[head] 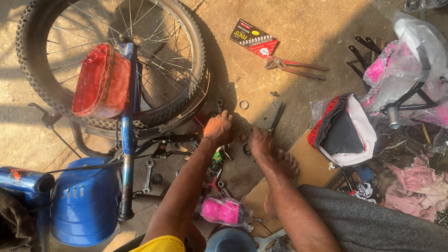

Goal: The person sits on the floor and assembles a bicycle bottom bracket, placing ball bearings into a metal cup and applying grease. They then insert the assembly into the bicycle frame and rotate the crankset to test the fit.

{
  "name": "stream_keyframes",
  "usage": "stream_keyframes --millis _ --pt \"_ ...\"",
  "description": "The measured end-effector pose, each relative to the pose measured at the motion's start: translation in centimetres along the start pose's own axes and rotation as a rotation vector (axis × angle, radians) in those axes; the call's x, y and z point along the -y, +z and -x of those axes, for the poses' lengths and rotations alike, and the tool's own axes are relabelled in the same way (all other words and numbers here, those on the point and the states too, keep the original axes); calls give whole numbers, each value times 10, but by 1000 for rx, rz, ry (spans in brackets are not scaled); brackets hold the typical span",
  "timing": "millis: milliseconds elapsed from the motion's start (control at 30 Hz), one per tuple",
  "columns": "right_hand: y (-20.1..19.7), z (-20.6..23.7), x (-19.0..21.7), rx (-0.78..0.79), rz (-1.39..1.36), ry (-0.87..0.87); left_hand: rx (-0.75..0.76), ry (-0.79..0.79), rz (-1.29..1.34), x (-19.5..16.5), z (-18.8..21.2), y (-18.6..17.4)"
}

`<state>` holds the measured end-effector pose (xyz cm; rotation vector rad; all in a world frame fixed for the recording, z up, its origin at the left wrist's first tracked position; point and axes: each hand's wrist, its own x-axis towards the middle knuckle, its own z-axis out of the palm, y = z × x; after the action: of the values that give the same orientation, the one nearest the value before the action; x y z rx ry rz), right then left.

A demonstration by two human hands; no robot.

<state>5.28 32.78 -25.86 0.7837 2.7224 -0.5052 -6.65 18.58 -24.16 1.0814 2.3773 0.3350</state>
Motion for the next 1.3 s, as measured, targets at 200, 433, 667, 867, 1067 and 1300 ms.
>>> stream_keyframes --millis 200,433,667,867,1067,1300 --pt "-14 -4 10 188 36 166 30 -19 -13 -7 3 1" --pt "-8 -4 14 176 11 177 -6 -5 -76 -10 6 -1" --pt "-13 -11 -9 209 -423 305 -230 -222 885 -7 4 -6" --pt "-42 -16 -40 376 -1860 306 -102 -62 1729 2 -1 -7" --pt "-55 -47 -38 257 -2091 279 -111 -89 2003 1 -6 -8" --pt "-42 -77 -31 -241 -396 77 -202 -612 1209 -5 -16 -4"
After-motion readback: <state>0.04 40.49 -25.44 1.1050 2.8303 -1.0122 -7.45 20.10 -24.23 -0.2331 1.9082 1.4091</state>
